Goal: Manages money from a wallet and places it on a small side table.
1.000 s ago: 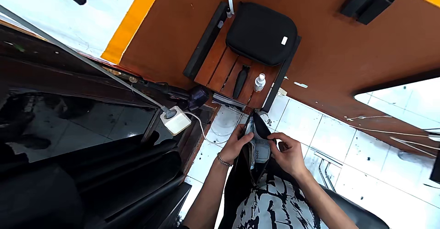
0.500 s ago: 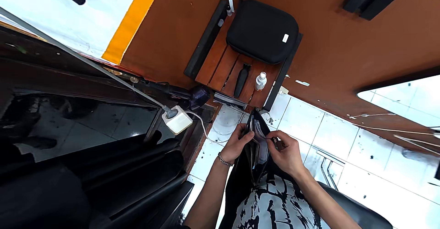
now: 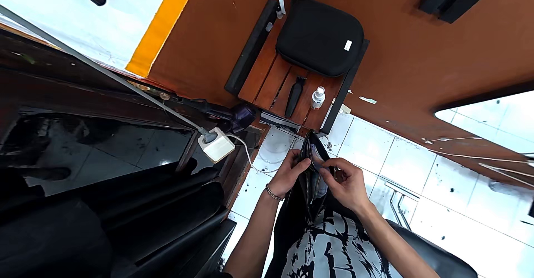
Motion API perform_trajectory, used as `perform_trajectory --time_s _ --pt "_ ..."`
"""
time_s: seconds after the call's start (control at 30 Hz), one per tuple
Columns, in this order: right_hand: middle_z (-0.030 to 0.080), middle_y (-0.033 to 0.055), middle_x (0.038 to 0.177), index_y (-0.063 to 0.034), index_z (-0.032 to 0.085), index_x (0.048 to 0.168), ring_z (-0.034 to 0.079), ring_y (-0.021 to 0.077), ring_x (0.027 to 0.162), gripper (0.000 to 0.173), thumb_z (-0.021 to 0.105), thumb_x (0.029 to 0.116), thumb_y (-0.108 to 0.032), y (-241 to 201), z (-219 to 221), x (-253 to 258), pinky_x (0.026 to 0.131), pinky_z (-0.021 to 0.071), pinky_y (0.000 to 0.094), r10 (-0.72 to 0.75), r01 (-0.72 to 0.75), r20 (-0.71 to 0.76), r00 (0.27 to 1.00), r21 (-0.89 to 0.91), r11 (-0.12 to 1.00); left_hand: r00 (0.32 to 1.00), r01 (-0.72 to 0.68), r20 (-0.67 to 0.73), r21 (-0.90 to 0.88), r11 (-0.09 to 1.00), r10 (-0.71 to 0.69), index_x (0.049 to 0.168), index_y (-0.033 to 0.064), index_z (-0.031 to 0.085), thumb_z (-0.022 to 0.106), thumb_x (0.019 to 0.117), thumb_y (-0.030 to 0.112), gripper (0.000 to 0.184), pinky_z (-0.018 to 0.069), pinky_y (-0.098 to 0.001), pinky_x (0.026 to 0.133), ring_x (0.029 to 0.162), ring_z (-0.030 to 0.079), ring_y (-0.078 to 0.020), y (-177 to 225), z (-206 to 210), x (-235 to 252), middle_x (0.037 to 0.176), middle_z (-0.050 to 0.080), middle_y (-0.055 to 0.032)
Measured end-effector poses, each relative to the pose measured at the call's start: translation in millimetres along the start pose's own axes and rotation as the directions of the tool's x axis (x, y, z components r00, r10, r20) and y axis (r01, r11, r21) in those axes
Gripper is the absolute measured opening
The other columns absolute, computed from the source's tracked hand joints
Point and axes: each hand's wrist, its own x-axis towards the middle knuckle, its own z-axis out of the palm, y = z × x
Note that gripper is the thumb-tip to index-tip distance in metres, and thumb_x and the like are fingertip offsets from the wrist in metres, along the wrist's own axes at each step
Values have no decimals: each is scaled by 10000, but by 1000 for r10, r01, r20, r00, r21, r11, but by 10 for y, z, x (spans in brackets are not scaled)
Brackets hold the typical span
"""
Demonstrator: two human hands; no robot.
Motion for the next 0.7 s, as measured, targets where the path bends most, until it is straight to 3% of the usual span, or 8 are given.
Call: perform_trajectory --time_s 0.07,0.2,0.37,0.53,0.7 --pt "712 20 913 -45 758 1005 440 -59 589 247 697 932 -273 7 20 0 528 364 135 21 -22 -5 1000 -36 999 999 -4 -35 43 999 5 1270 -20 415 610 975 163 398 547 -214 870 934 657 -26 30 42 -3 1030 659 -54" --pt "683 -17 795 -46 749 939 408 -65 545 179 630 931 -180 -11 21 19 505 347 135 55 -56 -27 998 -64 996 997 1 -77 102 995 7 1237 -22 440 636 968 152 376 543 -217 837 894 650 -34 50 77 -8 996 649 -65" --pt "644 -69 715 -61 738 927 410 -81 501 173 610 933 -177 -46 -10 39 483 367 126 155 -155 -18 988 -24 988 998 -31 -45 84 996 35 1242 -23 484 546 995 210 345 520 -188 883 975 620 -6 29 -15 -18 1086 618 -57" --pt "606 -72 672 -49 734 955 380 -74 493 187 605 941 -183 -5 3 33 479 344 130 120 -120 9 993 -29 992 999 -23 -35 140 990 28 1280 -32 486 460 1028 255 383 450 -177 989 1132 549 6 32 -91 -47 1229 568 -87" --pt "628 -56 708 -39 737 970 382 -74 512 193 604 939 -175 1 16 37 492 340 129 98 -96 19 995 -52 994 999 -12 -46 139 990 18 1268 -40 487 427 1050 247 366 444 -181 1000 1129 547 8 22 -87 -58 1217 577 -92"
